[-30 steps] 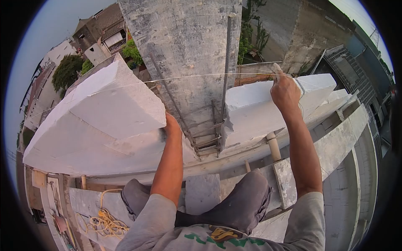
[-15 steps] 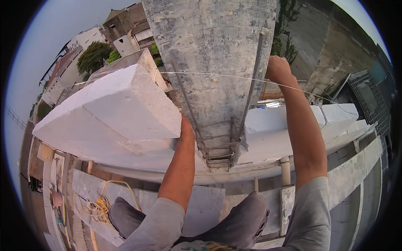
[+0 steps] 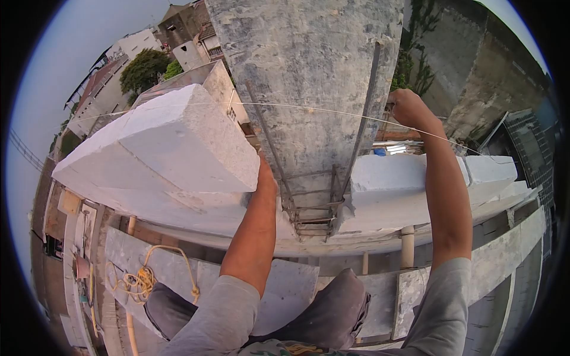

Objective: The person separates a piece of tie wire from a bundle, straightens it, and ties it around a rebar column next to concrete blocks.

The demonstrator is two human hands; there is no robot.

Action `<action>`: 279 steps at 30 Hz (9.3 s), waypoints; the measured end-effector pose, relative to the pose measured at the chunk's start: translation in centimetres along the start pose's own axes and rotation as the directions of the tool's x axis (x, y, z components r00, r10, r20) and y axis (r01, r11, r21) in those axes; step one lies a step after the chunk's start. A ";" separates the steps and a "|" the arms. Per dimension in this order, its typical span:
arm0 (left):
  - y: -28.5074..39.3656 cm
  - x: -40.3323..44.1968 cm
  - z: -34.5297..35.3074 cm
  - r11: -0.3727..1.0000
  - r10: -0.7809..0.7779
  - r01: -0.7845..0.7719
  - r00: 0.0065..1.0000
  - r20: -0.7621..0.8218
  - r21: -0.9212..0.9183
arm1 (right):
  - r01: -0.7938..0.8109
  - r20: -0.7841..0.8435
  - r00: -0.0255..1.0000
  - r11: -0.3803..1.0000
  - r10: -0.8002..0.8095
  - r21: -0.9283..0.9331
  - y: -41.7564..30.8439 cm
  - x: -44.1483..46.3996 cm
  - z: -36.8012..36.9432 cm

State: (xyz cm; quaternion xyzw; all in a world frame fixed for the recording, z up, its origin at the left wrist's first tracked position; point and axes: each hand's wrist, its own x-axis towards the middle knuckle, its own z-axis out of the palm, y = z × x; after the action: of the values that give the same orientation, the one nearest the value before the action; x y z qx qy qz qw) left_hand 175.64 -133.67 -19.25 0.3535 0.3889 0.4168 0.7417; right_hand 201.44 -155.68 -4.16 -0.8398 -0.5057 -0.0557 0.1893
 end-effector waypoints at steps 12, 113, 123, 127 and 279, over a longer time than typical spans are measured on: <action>-3.5 5.7 -2.4 0.979 -0.192 0.189 0.980 -0.046 -0.075 | -0.005 0.042 0.999 0.943 -0.009 0.332 2.6 -3.2 -2.3; 4.8 -10.5 -1.7 -0.103 0.281 -0.178 0.939 0.200 0.979 | -0.217 0.208 0.902 -0.020 0.377 0.976 -19.5 -18.6 5.8; 3.3 -11.5 -9.6 -0.028 0.510 -0.719 0.587 0.628 0.695 | -0.224 0.074 0.795 0.178 0.602 0.958 -21.5 -24.0 5.9; 4.3 -11.8 -10.6 0.271 0.434 -0.639 0.749 0.501 0.720 | -0.303 0.053 0.775 0.297 0.629 0.906 -22.9 -26.8 4.8; 5.7 -15.3 6.5 -0.028 0.197 -0.785 0.602 0.774 0.618 | -0.626 -0.125 0.733 0.735 0.669 0.260 -21.7 -19.2 15.2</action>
State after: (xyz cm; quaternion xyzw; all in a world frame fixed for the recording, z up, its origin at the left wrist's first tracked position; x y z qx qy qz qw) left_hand 174.00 -146.33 -7.18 0.9307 0.1976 0.2283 0.2064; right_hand 171.83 -156.81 -17.98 -0.9292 -0.1597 -0.0231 0.3325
